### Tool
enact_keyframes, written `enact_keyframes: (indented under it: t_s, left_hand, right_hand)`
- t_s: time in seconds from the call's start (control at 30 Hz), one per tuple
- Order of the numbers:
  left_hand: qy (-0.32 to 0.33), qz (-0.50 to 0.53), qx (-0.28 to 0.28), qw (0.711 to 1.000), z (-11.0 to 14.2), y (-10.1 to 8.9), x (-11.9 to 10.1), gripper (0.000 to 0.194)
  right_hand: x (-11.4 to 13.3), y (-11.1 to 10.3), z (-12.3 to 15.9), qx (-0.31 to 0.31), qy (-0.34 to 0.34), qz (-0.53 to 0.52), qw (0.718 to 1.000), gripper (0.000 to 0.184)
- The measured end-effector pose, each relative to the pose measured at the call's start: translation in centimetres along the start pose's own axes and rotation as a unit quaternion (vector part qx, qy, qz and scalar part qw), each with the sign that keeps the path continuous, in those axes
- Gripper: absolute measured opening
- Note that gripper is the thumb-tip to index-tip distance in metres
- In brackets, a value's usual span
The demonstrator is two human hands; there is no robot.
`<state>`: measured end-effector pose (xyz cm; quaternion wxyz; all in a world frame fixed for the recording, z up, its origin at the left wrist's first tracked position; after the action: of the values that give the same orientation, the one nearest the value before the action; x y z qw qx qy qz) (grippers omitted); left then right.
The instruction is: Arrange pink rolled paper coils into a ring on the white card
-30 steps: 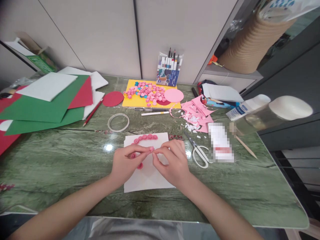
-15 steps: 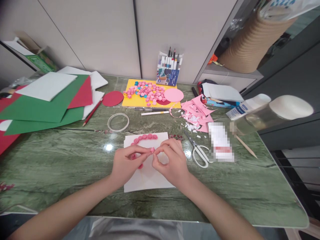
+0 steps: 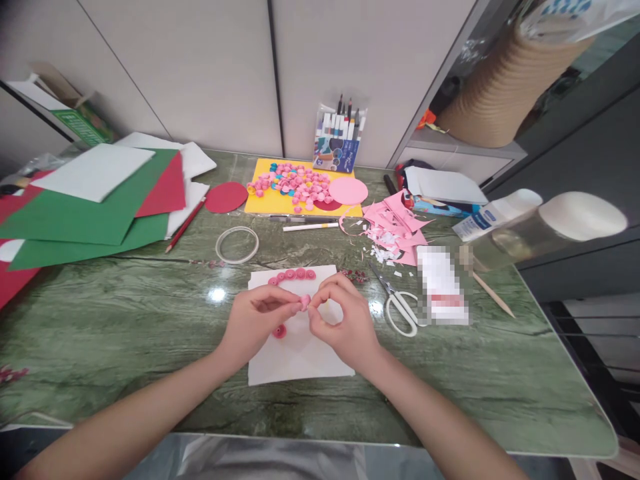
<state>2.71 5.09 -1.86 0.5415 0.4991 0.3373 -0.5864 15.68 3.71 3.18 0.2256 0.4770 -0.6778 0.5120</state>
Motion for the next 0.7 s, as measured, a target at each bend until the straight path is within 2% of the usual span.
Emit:
enact_keyframes:
  t_s: [0.37,0.7]
  left_hand:
    - [-0.075,0.090,0.039,0.992,-0.7,0.5,1.7,0.012]
    - [-0.133,0.144,0.038,0.980,-0.6,0.5,2.2,0.017]
  right_hand:
    - [-1.6,0.7,-0.3,0.017,0.065,-0.133,0.989,0.010]
    - [-2.2,0.5,-0.6,0.019,0.072,-0.122,0.990,0.011]
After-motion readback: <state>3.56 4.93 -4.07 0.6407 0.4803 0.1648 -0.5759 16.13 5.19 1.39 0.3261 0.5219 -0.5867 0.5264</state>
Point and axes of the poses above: each hand's wrist, its own z-axis away from the middle knuckle, its own y-axis out of the palm, x = y × z, the point moved 10 cm from there along -z, towards the middle knuckle, and after that the axes turned 5 degrees about -y, right-handed, at the moved point
